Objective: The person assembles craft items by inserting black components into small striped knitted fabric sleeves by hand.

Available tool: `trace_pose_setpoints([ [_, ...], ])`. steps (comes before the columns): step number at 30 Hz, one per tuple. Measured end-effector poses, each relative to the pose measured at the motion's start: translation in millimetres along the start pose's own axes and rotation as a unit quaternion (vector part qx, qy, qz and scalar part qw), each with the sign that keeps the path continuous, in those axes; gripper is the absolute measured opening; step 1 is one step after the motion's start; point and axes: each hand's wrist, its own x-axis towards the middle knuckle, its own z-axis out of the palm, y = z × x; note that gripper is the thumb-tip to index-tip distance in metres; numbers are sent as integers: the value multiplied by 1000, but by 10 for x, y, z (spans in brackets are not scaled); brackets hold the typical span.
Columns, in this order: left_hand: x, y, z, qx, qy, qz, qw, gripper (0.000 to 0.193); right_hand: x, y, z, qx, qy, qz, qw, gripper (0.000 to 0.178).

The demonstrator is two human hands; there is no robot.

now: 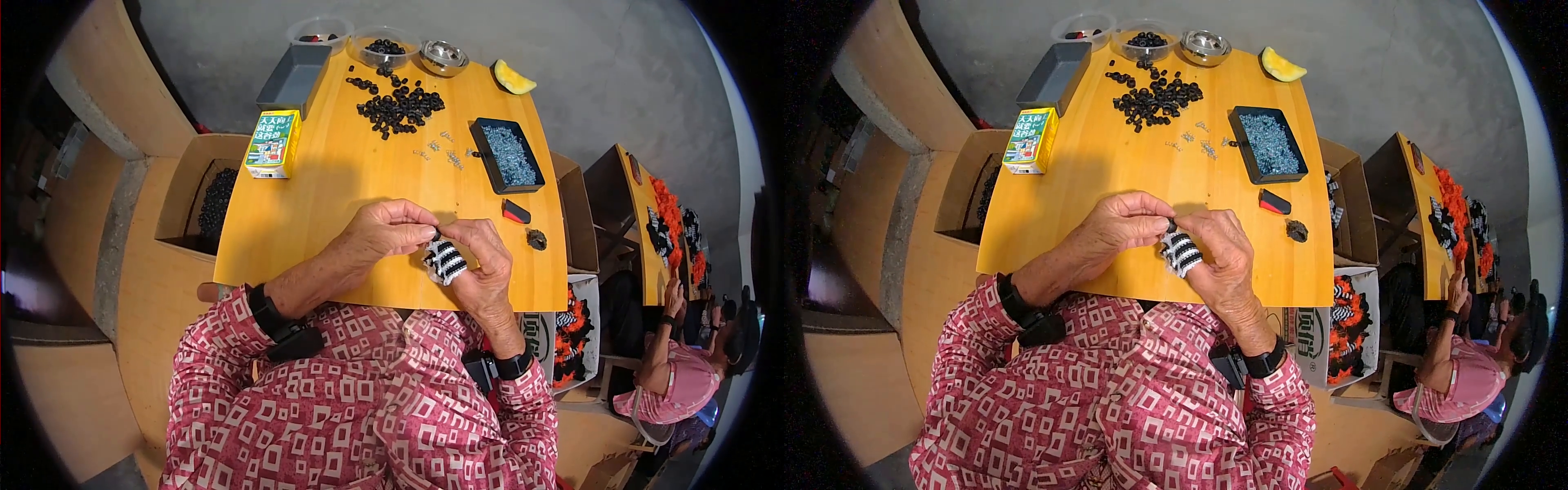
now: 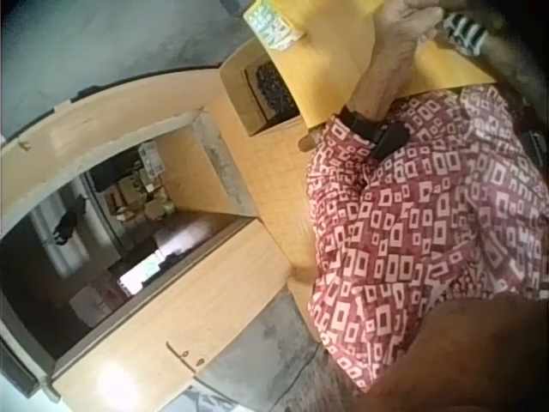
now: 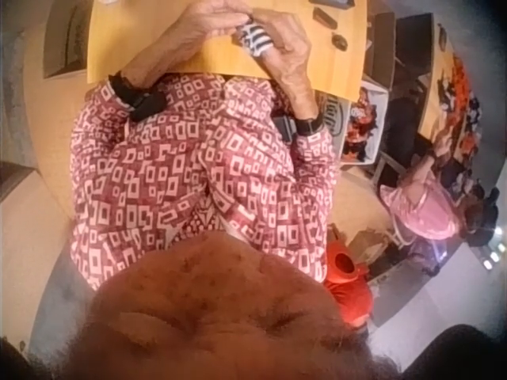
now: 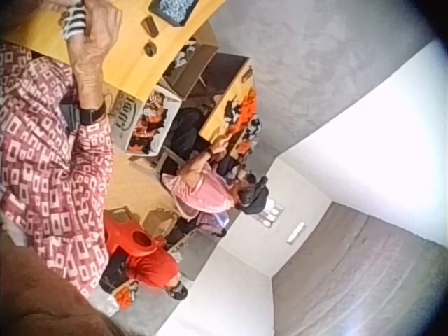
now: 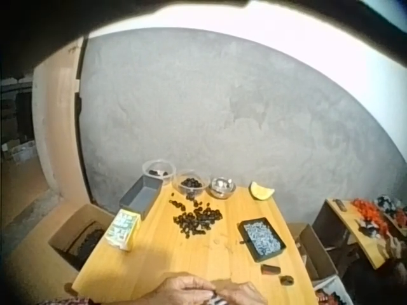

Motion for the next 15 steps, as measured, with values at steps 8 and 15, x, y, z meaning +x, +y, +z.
trace_pose_setpoints([
  [8,24,-51,-24,-22,-16,-14,1000,24,4,8,39,-6,-35,1,999,32],
  [15,-9,90,-87,-46,43,-42,997,25,276,290,-336,-7,16,76,997,25],
])
